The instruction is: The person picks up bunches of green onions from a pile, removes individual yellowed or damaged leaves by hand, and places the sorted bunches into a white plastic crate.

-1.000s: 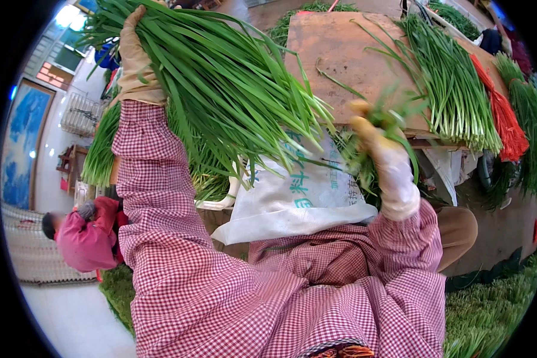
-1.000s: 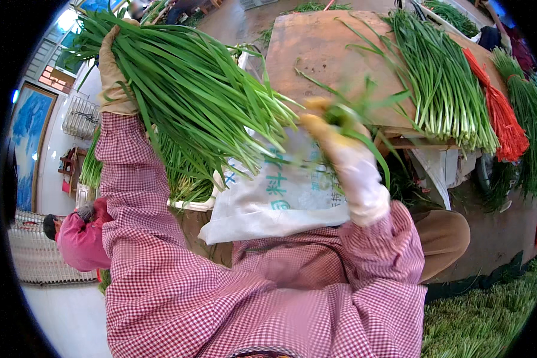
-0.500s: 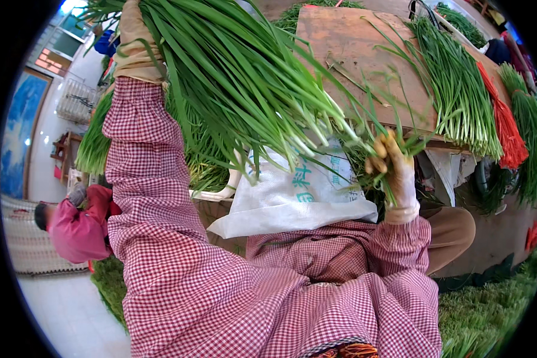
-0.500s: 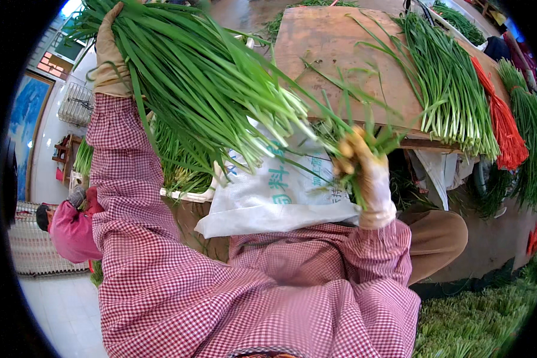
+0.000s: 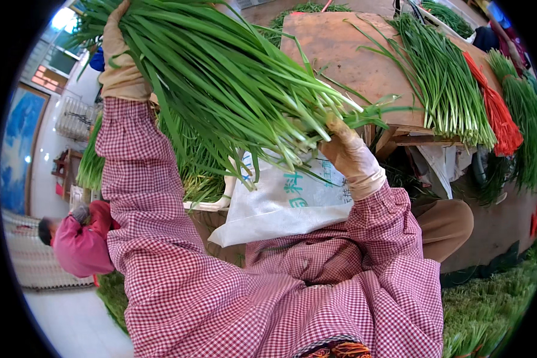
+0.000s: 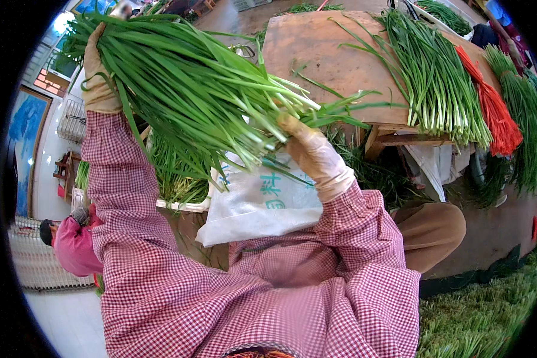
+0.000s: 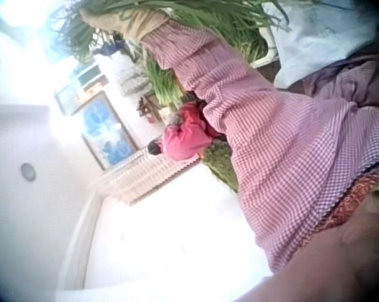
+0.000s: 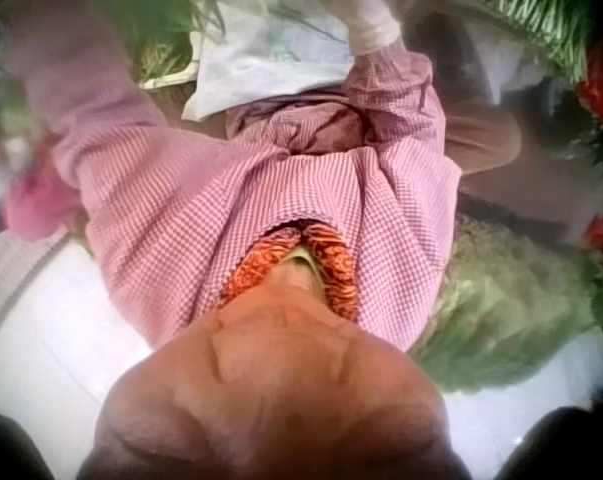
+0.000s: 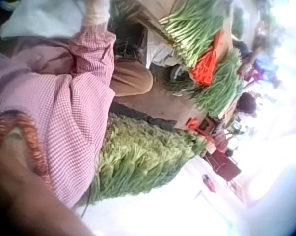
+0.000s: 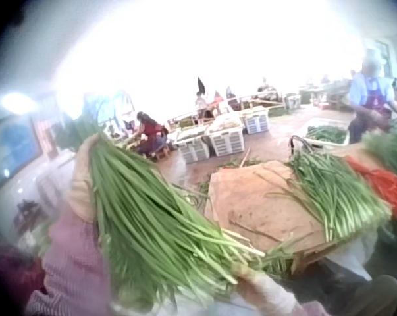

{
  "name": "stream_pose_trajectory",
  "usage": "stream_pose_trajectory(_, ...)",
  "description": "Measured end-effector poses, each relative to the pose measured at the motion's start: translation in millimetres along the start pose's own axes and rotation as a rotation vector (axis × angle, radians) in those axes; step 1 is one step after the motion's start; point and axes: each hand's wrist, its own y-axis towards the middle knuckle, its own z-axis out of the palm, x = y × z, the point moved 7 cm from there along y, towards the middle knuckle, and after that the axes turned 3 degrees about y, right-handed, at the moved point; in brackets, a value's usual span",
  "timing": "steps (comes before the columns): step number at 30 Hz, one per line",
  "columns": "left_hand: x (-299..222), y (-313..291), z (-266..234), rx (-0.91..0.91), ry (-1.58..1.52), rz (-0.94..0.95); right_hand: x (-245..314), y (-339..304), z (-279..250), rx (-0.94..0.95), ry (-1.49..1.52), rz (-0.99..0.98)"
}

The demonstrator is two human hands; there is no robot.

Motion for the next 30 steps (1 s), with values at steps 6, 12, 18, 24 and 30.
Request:
stream_pose_trajectory(6,-13,-20,38,0.411,-0.270,-0.205,1,7,13,-0.075,0.067,-0.071)
stream_pose_trajectory(12,-7,-24,47,0.443,-0.294,-0.244,13,-8,8,-0.036,-0.012,-0.129)
stream_pose_trajectory(18,9,-35,63,0.452,-0.268,-0.284,23,-43,-14,0.067,-0.122,-0.106)
stream_pose_trajectory(24,18,38,2,0.015,-0.145,-0.335,6,-119,-194,-0.444,-0.607,0.435)
stream_pose_trajectory(30,-39,-13,65,-0.004,-0.083,-0.303,42,-91,-133,-0.532,-1.741,0.297)
